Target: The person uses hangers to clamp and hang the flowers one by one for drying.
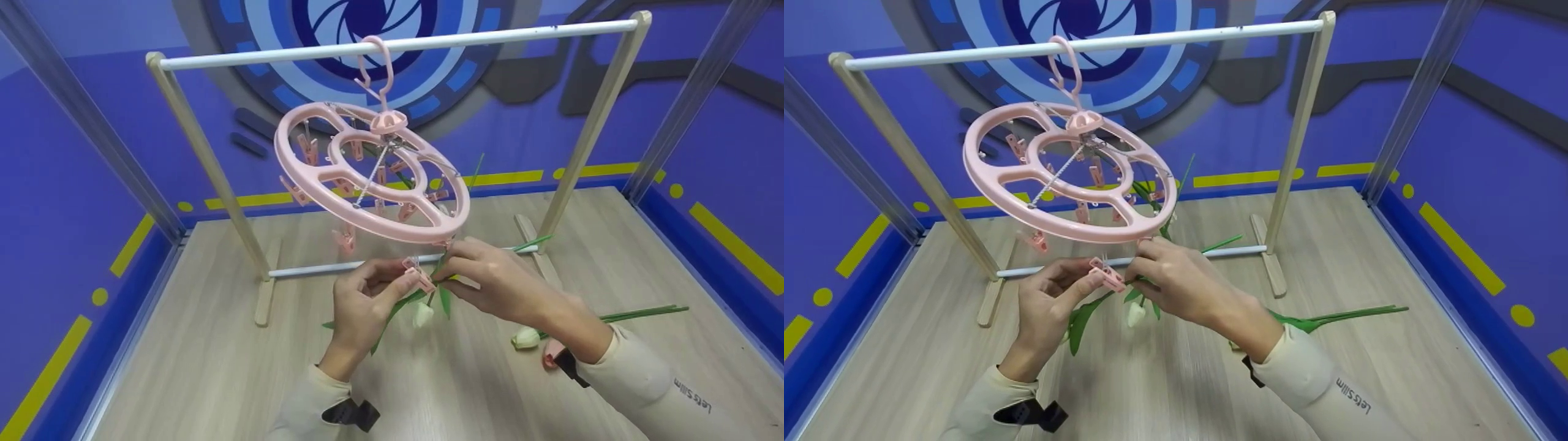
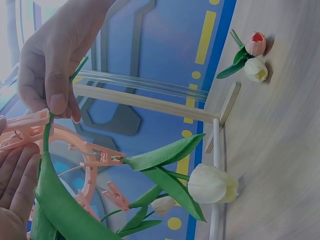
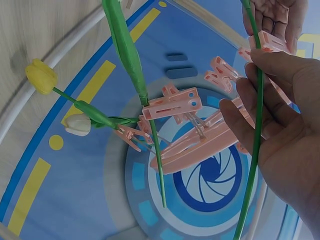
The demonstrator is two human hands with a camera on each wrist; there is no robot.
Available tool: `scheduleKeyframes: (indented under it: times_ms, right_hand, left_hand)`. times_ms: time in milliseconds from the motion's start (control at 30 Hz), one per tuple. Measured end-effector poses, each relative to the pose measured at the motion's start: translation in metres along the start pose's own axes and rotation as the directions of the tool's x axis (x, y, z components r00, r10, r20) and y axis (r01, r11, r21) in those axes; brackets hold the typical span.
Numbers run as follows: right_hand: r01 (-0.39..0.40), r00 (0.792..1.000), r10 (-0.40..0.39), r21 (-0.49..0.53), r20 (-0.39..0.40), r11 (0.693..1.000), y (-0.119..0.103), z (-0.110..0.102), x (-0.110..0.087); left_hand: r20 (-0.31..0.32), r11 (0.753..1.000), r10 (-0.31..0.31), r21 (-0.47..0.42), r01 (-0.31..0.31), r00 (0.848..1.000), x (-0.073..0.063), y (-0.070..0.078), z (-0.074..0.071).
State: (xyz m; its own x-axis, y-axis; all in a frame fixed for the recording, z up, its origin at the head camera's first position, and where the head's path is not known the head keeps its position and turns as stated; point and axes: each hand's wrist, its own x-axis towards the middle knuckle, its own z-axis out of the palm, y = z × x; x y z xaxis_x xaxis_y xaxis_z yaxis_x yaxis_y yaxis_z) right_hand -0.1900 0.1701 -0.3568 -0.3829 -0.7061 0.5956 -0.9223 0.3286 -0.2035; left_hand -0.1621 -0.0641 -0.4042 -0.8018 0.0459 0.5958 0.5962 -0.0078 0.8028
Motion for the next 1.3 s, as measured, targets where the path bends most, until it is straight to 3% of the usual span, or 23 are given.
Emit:
scheduleKeyframes:
  times_ms: [467, 733, 1300]
  right_hand:
    - [0.049, 0.998, -0.049, -0.019, -0.033, 0.999, 0.0003, 0.0019, 0.0008]
    - [0.041, 0.999, -0.042, -0.008, -0.015, 0.999, -0.0006, 0.0015, -0.0006]
    - [0.062, 0.997, -0.062, -0.006, -0.035, 0.998, -0.0025, 0.0022, 0.0008]
  left_hand:
    - [-0.033, 1.000, -0.028, 0.013, 0.029, 0.999, -0.0006, 0.0006, 0.0025]
    - [-0.018, 0.998, -0.007, 0.067, 0.009, 1.000, 0.0002, 0.0023, 0.0008]
    - [-0.015, 0.998, -0.021, 0.059, 0.021, 1.000, 0.0006, 0.0037, 0.0001]
